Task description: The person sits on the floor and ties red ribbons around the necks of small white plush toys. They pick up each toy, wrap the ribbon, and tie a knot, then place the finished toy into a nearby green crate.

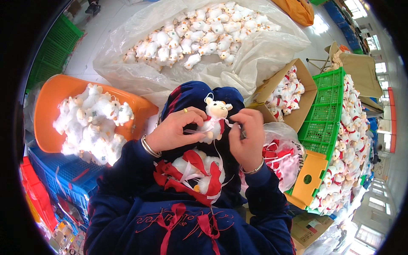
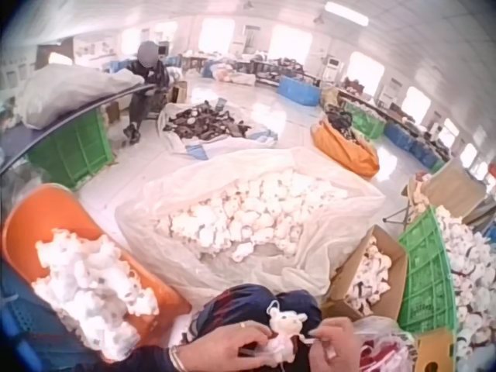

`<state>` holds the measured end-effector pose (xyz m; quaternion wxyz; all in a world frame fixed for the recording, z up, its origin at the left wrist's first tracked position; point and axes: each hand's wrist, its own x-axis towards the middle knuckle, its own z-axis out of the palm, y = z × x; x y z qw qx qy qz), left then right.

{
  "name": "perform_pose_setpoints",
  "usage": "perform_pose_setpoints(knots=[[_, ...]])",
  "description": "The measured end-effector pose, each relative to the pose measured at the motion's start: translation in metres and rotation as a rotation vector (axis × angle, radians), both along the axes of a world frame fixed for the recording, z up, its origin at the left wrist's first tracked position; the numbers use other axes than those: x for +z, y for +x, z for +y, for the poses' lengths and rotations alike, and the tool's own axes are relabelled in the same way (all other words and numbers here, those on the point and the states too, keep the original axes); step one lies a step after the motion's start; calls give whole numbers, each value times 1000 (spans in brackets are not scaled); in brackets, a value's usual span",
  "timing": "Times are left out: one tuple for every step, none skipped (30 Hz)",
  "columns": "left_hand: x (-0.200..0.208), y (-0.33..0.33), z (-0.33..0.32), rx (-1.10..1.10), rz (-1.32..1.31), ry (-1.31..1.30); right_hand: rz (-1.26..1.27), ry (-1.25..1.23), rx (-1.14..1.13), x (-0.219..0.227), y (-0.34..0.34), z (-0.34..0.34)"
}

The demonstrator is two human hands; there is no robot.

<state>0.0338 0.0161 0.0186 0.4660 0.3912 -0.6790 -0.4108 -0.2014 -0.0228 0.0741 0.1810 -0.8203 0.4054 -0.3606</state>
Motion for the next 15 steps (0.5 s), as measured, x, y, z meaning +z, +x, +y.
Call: perform_pose_setpoints(knots=[[-3, -1, -1, -9, -8, -2, -43, 200, 36, 1, 2, 7], [-5, -3, -2, -19, -17, -4, -5, 249, 107, 6, 7, 9], [-7, -4, -3, -28, -25, -6, 6, 285, 125, 4, 10, 11], [-6, -5, -4, -26, -21, -19, 17, 321, 146, 0, 12, 13], [-6, -6, -5, -23, -17, -32, 16, 334, 133, -2, 13, 12], [-6, -7, -6, -21, -13, -45, 15, 347, 121, -4, 14, 10], [-6, -8, -7, -18, -14, -37, 13, 362, 110, -6, 15, 8], [-6, -9, -7, -16, -15, -30, -16, 414, 89, -8, 14, 7], [-6, -10, -8, -13, -16, -23, -46, 466, 67, -11, 13, 5], [-6, -11, -9, -9, -8, -29, -75, 518, 46, -13, 11, 4], [-6, -12, -9, -4, 0, -36, -81, 532, 44, -14, 11, 3], [-6, -13, -9, 0, 8, -42, -88, 547, 42, -15, 10, 1], [-5, -15, -9, 10, 23, 0, -94, 563, 40, -16, 9, 0], [-4, -16, -8, 19, 38, 43, -100, 577, 43, -18, 8, 0], [-4, -18, -8, 28, 53, 86, -106, 591, 47, -20, 6, -1]])
